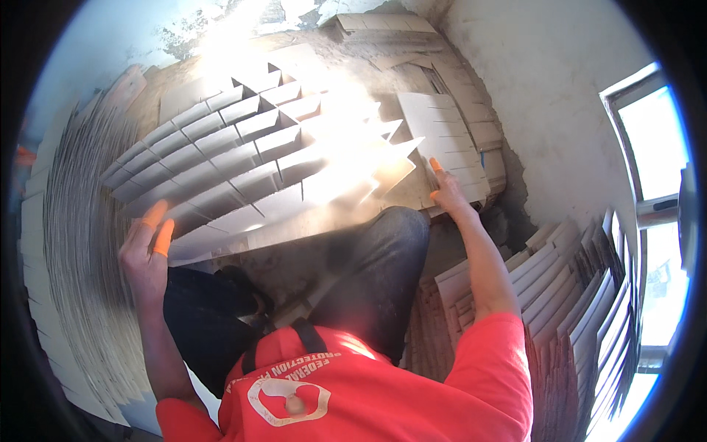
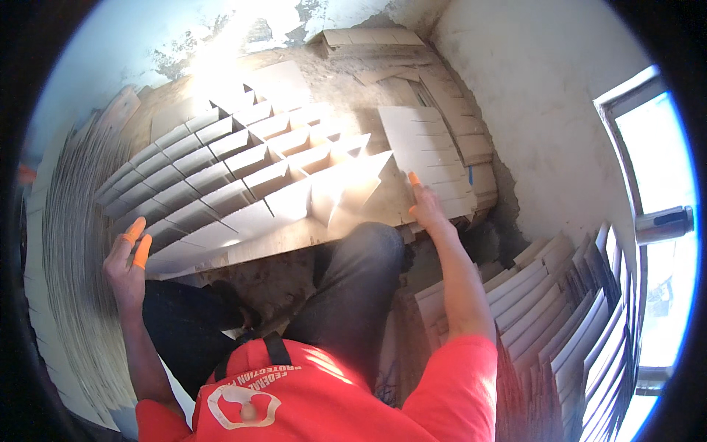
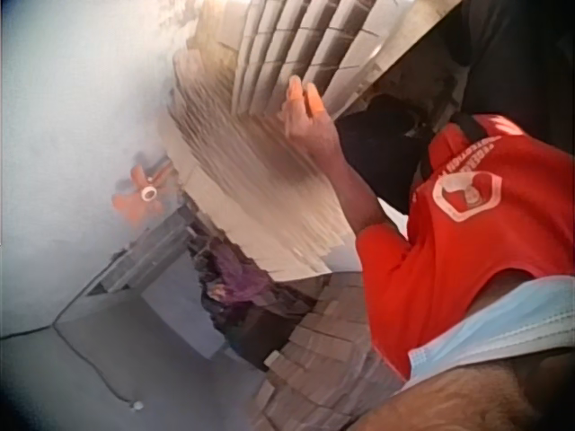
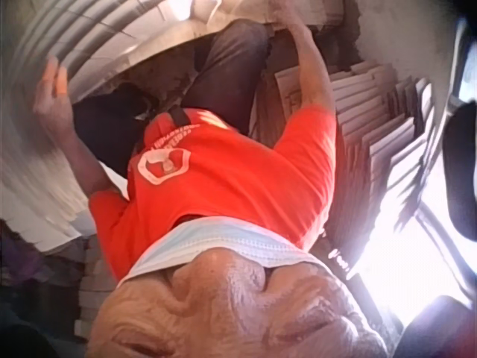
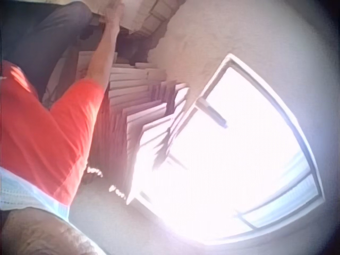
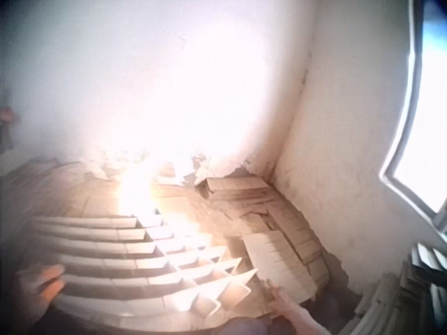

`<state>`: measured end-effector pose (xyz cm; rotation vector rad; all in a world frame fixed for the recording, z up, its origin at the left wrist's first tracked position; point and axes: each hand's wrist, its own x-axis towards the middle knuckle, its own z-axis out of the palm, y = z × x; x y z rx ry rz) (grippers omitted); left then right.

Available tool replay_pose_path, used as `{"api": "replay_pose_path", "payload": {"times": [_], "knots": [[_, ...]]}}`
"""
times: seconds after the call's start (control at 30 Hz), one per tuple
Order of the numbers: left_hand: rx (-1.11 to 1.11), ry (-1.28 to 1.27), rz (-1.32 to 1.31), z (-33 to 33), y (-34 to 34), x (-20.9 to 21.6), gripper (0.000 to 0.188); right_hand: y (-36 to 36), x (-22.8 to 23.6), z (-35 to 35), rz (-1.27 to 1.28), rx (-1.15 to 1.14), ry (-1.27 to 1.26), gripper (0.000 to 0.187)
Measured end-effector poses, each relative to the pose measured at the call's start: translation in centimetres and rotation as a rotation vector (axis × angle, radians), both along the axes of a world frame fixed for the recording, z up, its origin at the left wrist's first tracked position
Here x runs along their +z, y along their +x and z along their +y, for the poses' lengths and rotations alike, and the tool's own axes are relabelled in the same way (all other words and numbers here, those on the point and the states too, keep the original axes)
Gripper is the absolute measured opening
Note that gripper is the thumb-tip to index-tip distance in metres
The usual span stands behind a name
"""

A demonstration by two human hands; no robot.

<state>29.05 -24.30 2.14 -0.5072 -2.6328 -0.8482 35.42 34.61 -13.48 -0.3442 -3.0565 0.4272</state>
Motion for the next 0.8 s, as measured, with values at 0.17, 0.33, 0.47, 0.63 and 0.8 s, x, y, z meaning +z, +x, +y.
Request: {"api": "replay_pose_path", "payload": {"times": [0.17, 0.33, 0.47, 0.63, 0.8], "knots": [[-0.006, 0.079, 0.077, 1.1, 1.1, 0.9, 0.029, -0.6, 8.2, 1.0, 0.508, -0.246, 0.456, 0.016], [-0.087, 0.104, 0.08, 2.0, 1.7, -0.6, 0.036, -3.3, 23.5, -4.1, 0.889, -0.183, -0.505, 0.034], [-0.176, 0.062, 0.029, 4.3, 1.8, -1.2, 0.047, -3.2, 30.6, -11.5, 0.673, 0.127, -0.682, 0.044], [-0.264, 0.03, 0.137, 7.6, 1.2, -2.2, 0.047, -4.0, 29.6, -18.8, 0.466, 0.272, -0.632, 0.059], [-0.298, 0.056, 0.188, 9.4, 0.5, -3.8, 0.037, -4.9, 29.1, -21.0, 0.348, 0.32, -0.653, 0.062]]}}
